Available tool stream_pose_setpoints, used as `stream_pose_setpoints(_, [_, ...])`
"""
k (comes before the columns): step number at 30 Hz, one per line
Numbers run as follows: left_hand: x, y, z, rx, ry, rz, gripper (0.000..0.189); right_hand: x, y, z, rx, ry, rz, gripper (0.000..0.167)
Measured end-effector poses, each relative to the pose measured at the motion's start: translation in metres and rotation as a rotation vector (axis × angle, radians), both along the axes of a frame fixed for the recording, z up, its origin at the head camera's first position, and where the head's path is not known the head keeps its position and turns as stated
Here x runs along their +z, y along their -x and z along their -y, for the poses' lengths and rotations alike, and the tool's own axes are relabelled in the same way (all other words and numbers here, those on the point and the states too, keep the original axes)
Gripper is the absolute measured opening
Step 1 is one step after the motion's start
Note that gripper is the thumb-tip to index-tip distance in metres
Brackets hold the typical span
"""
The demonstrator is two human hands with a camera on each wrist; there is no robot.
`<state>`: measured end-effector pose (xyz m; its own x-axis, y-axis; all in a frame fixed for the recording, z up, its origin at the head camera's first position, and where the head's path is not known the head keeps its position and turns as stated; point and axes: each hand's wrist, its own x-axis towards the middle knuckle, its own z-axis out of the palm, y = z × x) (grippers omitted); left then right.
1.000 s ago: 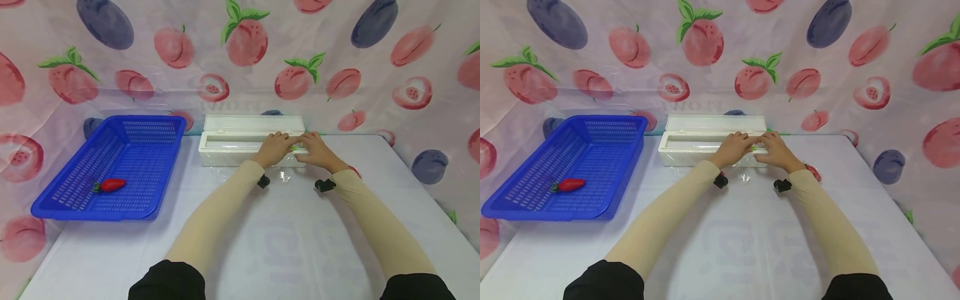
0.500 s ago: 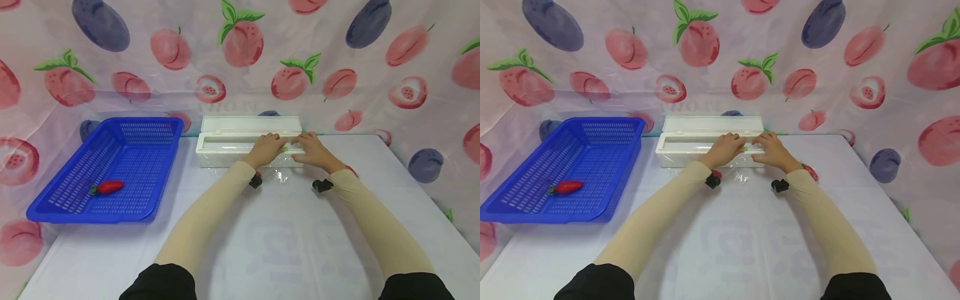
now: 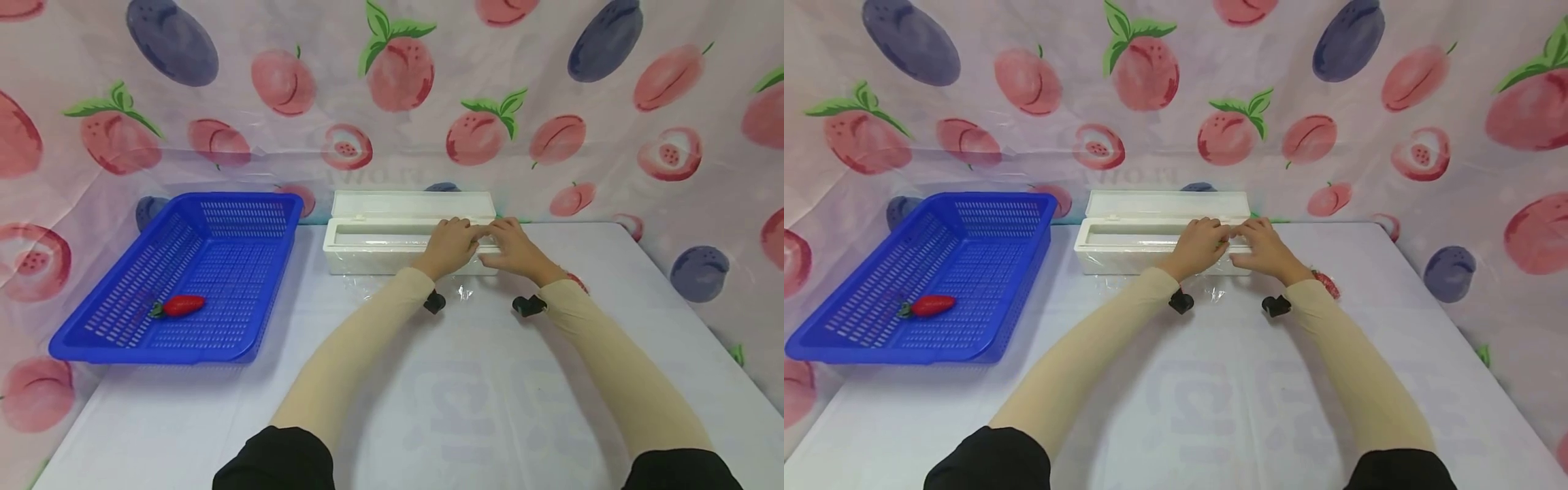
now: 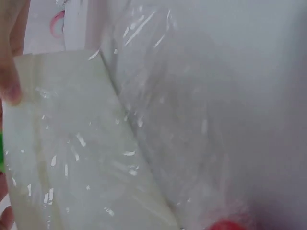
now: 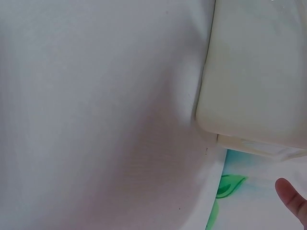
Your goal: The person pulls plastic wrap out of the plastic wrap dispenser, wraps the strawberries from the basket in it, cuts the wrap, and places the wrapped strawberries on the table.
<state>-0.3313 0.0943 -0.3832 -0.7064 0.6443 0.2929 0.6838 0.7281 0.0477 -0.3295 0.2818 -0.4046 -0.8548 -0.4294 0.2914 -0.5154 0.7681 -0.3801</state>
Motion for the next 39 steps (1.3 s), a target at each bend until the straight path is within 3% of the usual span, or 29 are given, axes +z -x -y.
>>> stream_pose_setpoints(12, [-0.014, 0.004, 0.031, 0.012, -0.059, -0.174, 0.012, -0.001, 0.001, 0.003, -0.008, -0.018, -0.016, 0.038])
stream_pose_setpoints(20, [-0.017, 0.004, 0.061, 0.025, -0.114, -0.182, 0.010, -0.001, 0.001, 0.001, -0.019, -0.017, 0.004, 0.037])
stream_pose_setpoints(26, [-0.014, 0.002, 0.082, 0.069, -0.091, -0.129, 0.011, 0.000, 0.002, 0.002, -0.025, -0.018, 0.026, 0.037])
stream_pose_setpoints(30, [-0.013, -0.002, 0.099, 0.088, -0.132, -0.108, 0.009, 0.000, 0.002, 0.004, -0.023, -0.014, 0.031, 0.037])
stream_pose_setpoints(39, [-0.021, -0.004, 0.132, 0.197, -0.185, -0.153, 0.009, -0.003, 0.001, 0.003, -0.046, -0.017, 0.030, 0.038])
